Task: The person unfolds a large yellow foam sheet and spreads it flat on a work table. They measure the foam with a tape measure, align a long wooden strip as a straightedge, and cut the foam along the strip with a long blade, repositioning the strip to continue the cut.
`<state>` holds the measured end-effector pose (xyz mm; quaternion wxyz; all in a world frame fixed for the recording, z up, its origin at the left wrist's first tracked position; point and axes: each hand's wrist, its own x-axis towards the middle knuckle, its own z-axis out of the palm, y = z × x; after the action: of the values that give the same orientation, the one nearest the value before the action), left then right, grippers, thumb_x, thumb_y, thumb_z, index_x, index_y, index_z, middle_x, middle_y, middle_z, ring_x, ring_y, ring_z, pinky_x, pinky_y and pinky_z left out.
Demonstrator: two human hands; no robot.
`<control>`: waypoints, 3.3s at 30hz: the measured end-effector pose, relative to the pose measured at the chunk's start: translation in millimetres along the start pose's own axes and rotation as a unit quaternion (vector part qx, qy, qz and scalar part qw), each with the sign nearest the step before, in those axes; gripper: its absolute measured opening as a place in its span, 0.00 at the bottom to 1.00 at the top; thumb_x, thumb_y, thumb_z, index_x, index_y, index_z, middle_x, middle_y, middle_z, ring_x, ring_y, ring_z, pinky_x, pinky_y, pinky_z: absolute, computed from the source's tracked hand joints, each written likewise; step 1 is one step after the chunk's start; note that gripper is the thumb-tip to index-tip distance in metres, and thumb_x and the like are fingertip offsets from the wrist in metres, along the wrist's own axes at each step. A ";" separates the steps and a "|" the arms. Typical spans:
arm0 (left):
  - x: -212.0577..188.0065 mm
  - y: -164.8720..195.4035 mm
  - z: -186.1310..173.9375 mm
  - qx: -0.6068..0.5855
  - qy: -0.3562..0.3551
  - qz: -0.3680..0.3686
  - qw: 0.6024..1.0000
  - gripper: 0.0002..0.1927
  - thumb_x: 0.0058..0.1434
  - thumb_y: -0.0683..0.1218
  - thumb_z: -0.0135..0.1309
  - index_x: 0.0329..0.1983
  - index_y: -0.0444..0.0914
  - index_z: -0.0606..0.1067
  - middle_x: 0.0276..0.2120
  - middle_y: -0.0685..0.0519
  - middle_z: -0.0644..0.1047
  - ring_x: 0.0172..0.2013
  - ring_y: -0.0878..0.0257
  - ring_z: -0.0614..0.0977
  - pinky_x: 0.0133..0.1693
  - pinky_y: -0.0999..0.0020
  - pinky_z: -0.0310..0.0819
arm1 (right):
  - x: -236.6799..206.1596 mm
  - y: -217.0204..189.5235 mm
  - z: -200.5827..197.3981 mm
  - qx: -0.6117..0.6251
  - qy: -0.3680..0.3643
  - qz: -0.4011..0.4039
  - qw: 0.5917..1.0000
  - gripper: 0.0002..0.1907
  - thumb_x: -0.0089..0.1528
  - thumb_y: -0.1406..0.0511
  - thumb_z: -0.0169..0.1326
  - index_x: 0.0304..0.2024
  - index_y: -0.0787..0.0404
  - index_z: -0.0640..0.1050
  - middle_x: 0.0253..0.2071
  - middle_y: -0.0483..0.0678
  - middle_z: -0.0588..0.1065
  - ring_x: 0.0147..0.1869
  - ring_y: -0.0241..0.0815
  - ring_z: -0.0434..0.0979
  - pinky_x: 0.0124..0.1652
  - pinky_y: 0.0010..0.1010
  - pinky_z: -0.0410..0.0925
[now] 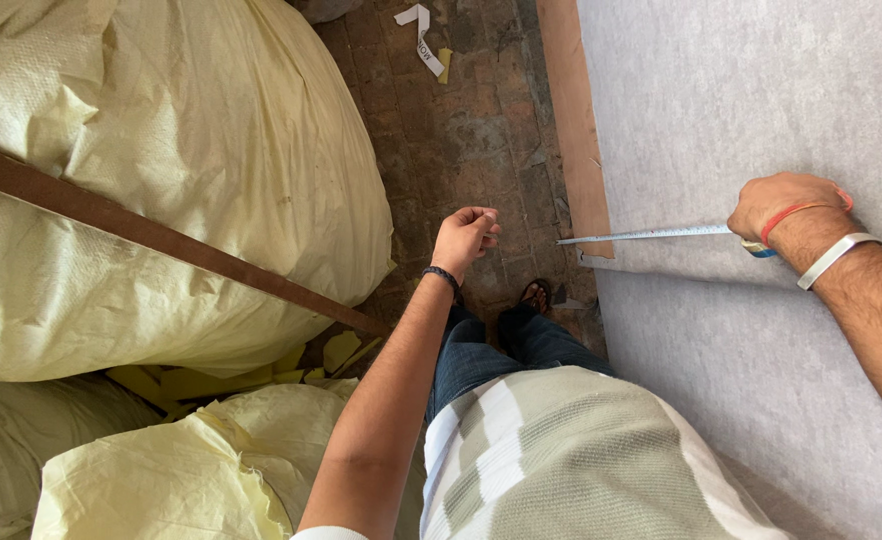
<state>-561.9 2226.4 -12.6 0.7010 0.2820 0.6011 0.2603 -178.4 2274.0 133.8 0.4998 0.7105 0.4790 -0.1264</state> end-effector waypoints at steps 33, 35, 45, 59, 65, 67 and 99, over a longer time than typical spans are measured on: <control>11.0 -10.8 13.5 0.010 -0.031 -0.003 0.999 0.12 0.68 0.51 0.53 0.49 0.40 0.79 0.35 0.58 0.82 0.33 0.69 0.82 0.37 0.70 0.75 | 7.2 13.3 34.2 0.044 -0.006 0.018 0.999 0.16 0.61 0.62 0.55 0.48 0.61 0.85 0.46 0.58 0.83 0.49 0.60 0.84 0.44 0.59 0.74; 14.0 -16.9 17.8 0.027 -0.044 -0.008 0.999 0.13 0.68 0.51 0.52 0.49 0.40 0.79 0.35 0.58 0.82 0.33 0.68 0.82 0.36 0.70 0.74 | -2.8 11.5 49.9 0.062 -0.017 0.016 0.998 0.17 0.61 0.63 0.55 0.48 0.61 0.86 0.45 0.57 0.83 0.48 0.60 0.84 0.44 0.60 0.75; -9.7 -52.4 89.1 0.183 -0.186 -0.033 0.965 0.14 0.68 0.51 0.53 0.51 0.39 0.79 0.37 0.56 0.82 0.34 0.67 0.82 0.36 0.69 0.76 | -80.2 15.0 275.8 0.352 -0.085 0.040 0.931 0.21 0.62 0.54 0.54 0.46 0.61 0.87 0.46 0.58 0.84 0.49 0.56 0.85 0.52 0.46 0.76; -198.2 -206.9 282.4 0.422 -0.463 0.029 0.779 0.17 0.68 0.52 0.56 0.52 0.37 0.81 0.37 0.51 0.81 0.33 0.64 0.80 0.37 0.66 0.77 | -387.2 -95.1 647.2 0.829 -0.011 0.169 0.532 0.22 0.61 0.48 0.56 0.31 0.55 0.90 0.31 0.48 0.85 0.36 0.41 0.81 0.45 0.36 0.73; -394.4 -300.8 342.4 0.485 -0.593 -0.005 0.642 0.18 0.67 0.53 0.52 0.53 0.39 0.80 0.40 0.53 0.83 0.37 0.65 0.83 0.40 0.69 0.78 | -552.9 -134.3 727.9 0.924 0.129 0.335 0.129 0.16 0.64 0.57 0.58 0.41 0.62 0.86 0.40 0.40 0.82 0.44 0.27 0.77 0.46 0.24 0.68; -460.9 -331.8 359.7 0.531 -0.617 -0.010 0.581 0.18 0.69 0.53 0.52 0.54 0.39 0.78 0.41 0.54 0.82 0.38 0.66 0.83 0.42 0.70 0.79 | -602.9 -125.8 746.8 0.911 0.172 0.374 0.018 0.16 0.64 0.59 0.56 0.45 0.62 0.85 0.40 0.38 0.81 0.42 0.25 0.76 0.43 0.21 0.66; -977.7 -727.3 602.5 0.387 -0.922 0.018 0.007 0.17 0.64 0.52 0.57 0.51 0.38 0.79 0.41 0.52 0.82 0.43 0.64 0.83 0.47 0.67 0.77 | -812.0 65.9 1087.4 0.467 0.559 0.551 -0.408 0.14 0.70 0.58 0.47 0.47 0.61 0.77 0.44 0.48 0.74 0.50 0.41 0.73 0.51 0.33 0.67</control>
<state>-85.5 975.4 224.2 0.4451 0.5242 -0.5466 -0.4778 -213.3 917.3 197.7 0.7334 -0.2784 0.3665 -0.5003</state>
